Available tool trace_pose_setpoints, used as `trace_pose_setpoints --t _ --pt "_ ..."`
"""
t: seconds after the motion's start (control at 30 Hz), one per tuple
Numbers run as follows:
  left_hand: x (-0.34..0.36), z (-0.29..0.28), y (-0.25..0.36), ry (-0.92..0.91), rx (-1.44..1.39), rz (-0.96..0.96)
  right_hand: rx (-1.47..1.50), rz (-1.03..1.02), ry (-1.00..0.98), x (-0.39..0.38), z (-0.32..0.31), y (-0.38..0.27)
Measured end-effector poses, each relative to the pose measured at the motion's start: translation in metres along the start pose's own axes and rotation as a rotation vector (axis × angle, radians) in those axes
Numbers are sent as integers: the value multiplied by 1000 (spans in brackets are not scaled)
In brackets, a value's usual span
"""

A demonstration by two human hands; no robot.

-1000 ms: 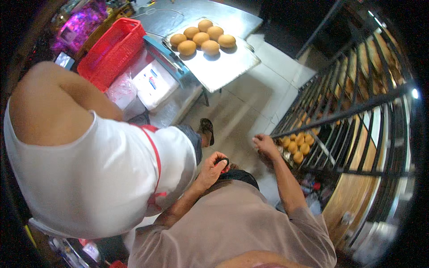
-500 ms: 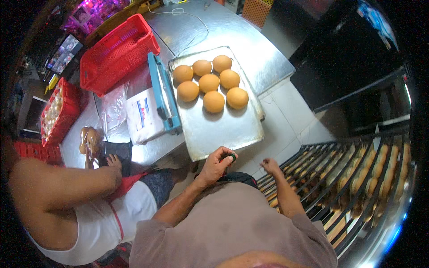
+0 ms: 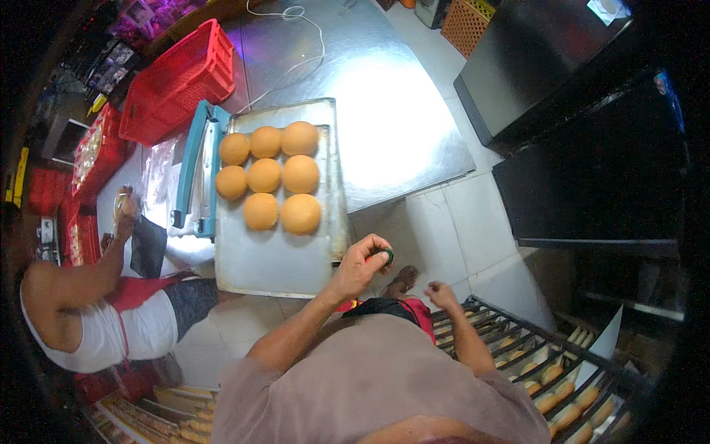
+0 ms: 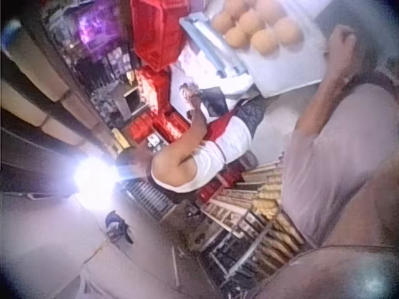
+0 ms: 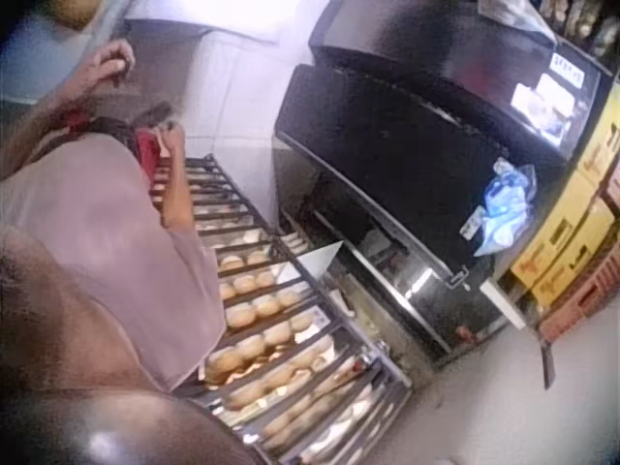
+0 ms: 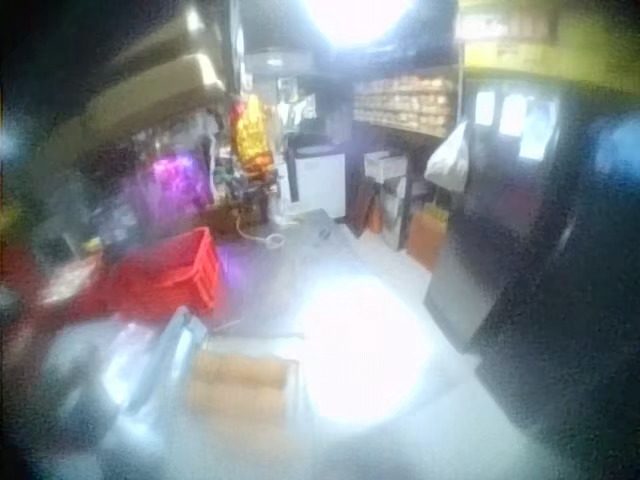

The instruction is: The person handles a green wire and a small yellow component on a metal table, using pliers to strip or adjust the wire. They then open a refrigerator to retrieve a small item from a shelf before returning to the table to continue working on the wire with a screwdriver.

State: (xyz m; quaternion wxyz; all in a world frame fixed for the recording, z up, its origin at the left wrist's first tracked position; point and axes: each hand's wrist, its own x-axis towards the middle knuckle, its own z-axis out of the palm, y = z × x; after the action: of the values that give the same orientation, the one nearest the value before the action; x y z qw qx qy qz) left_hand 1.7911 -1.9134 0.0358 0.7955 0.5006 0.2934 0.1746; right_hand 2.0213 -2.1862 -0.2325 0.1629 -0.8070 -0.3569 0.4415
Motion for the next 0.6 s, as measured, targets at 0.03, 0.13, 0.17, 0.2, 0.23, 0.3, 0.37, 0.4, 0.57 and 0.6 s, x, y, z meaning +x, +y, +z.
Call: trace_pose_setpoints --t 0.03,0.13,0.17,0.2,0.23,0.3,0.37,0.4,0.57,0.6 --pt "16 17 1 29 -17 6 29 16 21 17 -33 11" --pt "47 65 4 92 -64 -50 192 95 36 48 -155 -31" --pt "59 76 2 78 -76 -47 204 65 98 58 -187 -37" --pt "73 86 -1 81 -95 -61 225 32 159 75 -214 -41" --pt "87 94 -5 87 -110 -78 202 -28 201 97 -237 -50" --pt "113 112 -2 121 -106 -102 170 -189 274 137 -277 -80" --pt "137 129 4 177 -91 -107 138 -303 228 152 -310 -124" --pt "151 134 4 179 -129 -106 114 -310 165 147 -332 -153" --pt "253 151 4 177 -302 -97 -225 -352 128 202 -405 -103" --pt "273 156 8 174 -330 -92 -293 -271 125 214 -416 -78"
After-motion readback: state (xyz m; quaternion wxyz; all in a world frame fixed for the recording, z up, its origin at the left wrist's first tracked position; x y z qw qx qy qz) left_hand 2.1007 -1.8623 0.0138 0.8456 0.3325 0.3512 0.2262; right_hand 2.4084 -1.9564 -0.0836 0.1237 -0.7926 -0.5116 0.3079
